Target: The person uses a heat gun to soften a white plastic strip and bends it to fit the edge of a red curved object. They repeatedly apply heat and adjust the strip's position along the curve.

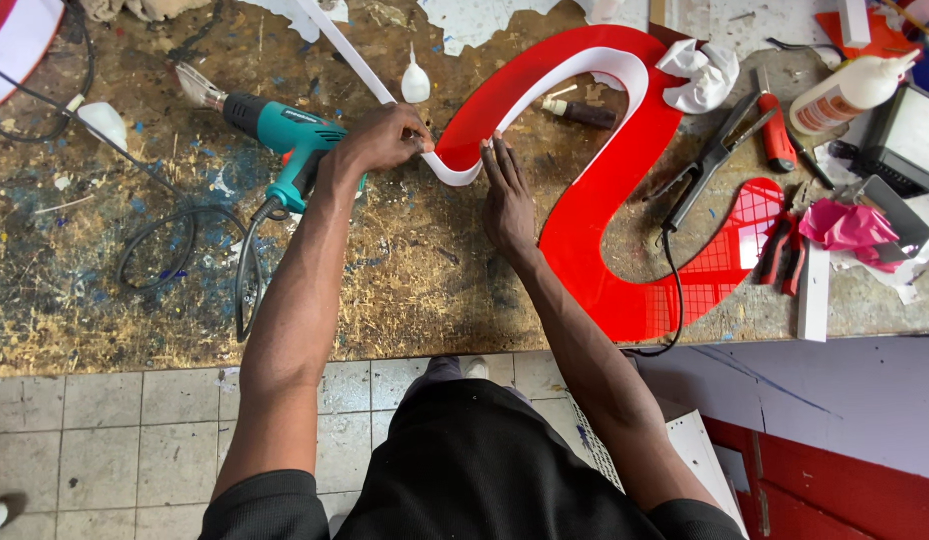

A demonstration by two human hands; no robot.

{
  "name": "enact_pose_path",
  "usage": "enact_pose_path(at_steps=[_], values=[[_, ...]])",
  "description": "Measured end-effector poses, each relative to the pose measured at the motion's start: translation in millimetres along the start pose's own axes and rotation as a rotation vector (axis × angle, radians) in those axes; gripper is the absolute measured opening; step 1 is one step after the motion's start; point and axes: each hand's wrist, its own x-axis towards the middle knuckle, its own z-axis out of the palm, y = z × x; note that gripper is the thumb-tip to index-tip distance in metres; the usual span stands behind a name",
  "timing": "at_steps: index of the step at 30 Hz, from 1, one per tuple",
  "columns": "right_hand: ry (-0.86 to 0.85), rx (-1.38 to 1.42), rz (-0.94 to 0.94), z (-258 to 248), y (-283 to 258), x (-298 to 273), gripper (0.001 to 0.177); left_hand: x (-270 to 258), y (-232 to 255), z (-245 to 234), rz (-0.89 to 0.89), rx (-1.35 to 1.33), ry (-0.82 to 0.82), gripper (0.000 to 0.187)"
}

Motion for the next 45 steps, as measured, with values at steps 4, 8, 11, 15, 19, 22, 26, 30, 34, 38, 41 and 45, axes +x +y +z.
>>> enact_pose_path(at_steps=[4,8,11,15,19,22,26,30,34,38,41,45], values=[[0.014,-0.092,-0.036,-3.3,-7.9,-0.3,0.084,-2.1,6.2,-1.9,-0.015,0.001,-0.022,0.015],[0.033,-0.063,-0.006,3.3,3.7,-12.9,0.084,-11.7,36.3,-13.9,-0.054,0.008,-0.027,0.016],[0.077,0.012,0.015,2.1,7.3,-19.3,0.083,-9.1,31.5,-12.2,-0.061,0.013,-0.023,0.015],[0.098,0.074,0.036,1.4,12.7,-23.2,0.076,-1.8,11.0,-1.5,-0.062,0.028,-0.021,0.014],[0.108,0.056,0.023,6.3,17.9,-24.7,0.061,-4.3,22.6,-6.3,-0.051,0.002,-0.025,0.015],[0.084,0.065,0.032,13.6,22.4,-32.2,0.050,-16.0,31.7,-4.3,-0.070,-0.032,-0.008,0.014],[0.052,0.082,0.054,0.2,8.4,-19.5,0.044,-4.4,19.5,-6.8,-0.090,-0.031,-0.045,0.017],[0.014,0.130,0.101,-7.4,1.9,-22.4,0.038,-5.8,13.1,-0.1,-0.108,-0.060,-0.077,0.026],[0.030,0.140,0.087,-13.1,-4.8,-23.2,0.037,-6.6,19.8,-2.2,-0.164,-0.066,-0.085,0.027],[0.017,0.203,0.162,-28.0,-16.2,-20.0,0.032,-5.9,6.1,0.8,-0.103,-0.015,-0.095,0.036],[0.042,0.213,0.180,-23.9,-6.6,-15.4,0.028,-13.9,19.1,-7.3,-0.124,-0.032,-0.014,0.057],[0.088,0.233,0.222,-18.5,-0.7,-15.0,0.029,-58.6,51.3,-22.3,-0.043,-0.111,0.236,0.068]])
